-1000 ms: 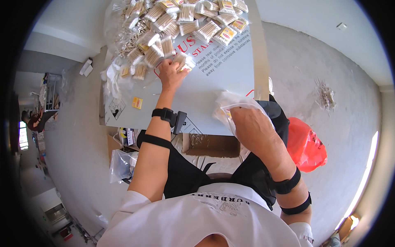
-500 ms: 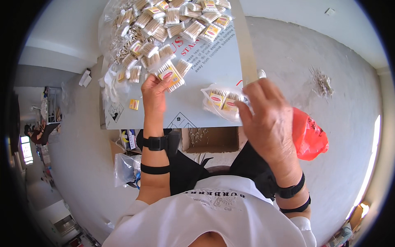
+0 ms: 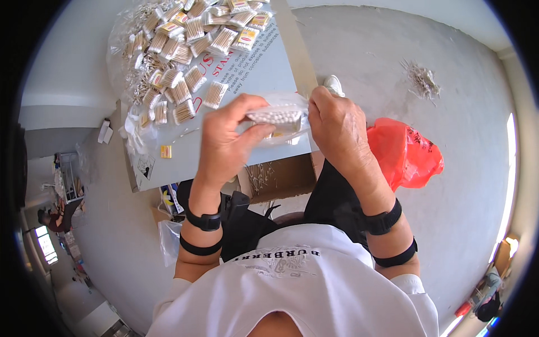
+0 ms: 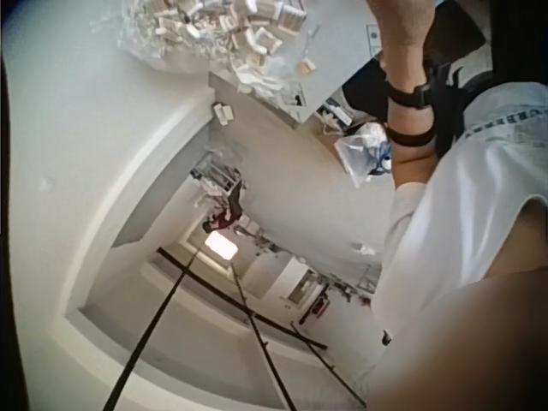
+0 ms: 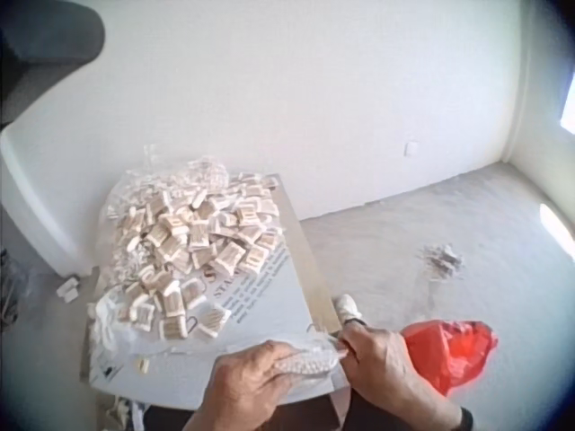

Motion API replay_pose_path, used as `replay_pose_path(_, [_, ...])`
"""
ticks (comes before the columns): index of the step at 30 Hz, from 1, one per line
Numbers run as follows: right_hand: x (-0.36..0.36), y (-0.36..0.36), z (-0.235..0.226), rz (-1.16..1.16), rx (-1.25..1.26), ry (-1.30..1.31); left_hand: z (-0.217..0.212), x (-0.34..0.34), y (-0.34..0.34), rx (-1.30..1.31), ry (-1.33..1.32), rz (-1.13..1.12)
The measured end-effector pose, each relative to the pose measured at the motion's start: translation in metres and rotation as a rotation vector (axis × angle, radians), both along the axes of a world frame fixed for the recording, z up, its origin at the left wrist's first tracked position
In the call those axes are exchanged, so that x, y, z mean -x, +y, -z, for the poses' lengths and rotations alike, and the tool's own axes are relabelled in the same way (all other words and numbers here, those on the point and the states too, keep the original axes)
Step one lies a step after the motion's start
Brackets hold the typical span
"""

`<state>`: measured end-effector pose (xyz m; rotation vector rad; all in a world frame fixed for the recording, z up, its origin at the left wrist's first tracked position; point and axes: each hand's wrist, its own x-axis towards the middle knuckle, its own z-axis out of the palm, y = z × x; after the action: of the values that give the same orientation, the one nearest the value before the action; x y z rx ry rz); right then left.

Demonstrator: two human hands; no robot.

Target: Manually bagging small packaged items into plastic bags and organizing them.

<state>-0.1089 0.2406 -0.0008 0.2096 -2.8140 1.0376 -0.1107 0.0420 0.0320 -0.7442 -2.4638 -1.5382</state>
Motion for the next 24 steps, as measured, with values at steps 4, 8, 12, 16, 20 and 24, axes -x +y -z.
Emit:
replay_pose_path(4, [0.0,-0.01,-0.002,-0.01,0.118,0.069,0.034,0.007,0.01,0.177,-0.34,-0.049])
replay_pose_path(8, [0.002,-0.014,0.004,-0.043,0.217,0.08,0.045,0.02,0.01,0.534,-0.251,-0.044])
replay_pose_path(12, [0.005,-0.016,0.005,-0.086,0.242,0.063,0.049,0.03,0.011,0.516,-0.43,0.008])
replay_pose_path(16, [0.005,-0.025,0.007,-0.169,0.531,-0.144,0.091,0.035,0.012,0.664,-0.269,0.04])
replay_pose_path(20, [0.009,-0.024,0.009,-0.137,0.651,-0.28,0.08,0.027,0.014,0.756,-0.051,-0.03])
replay_pose_path(24, [0.006,-0.009,0.013,-0.073,0.722,-0.289,0.018,0.029,-0.003,0.266,-0.211,0.047])
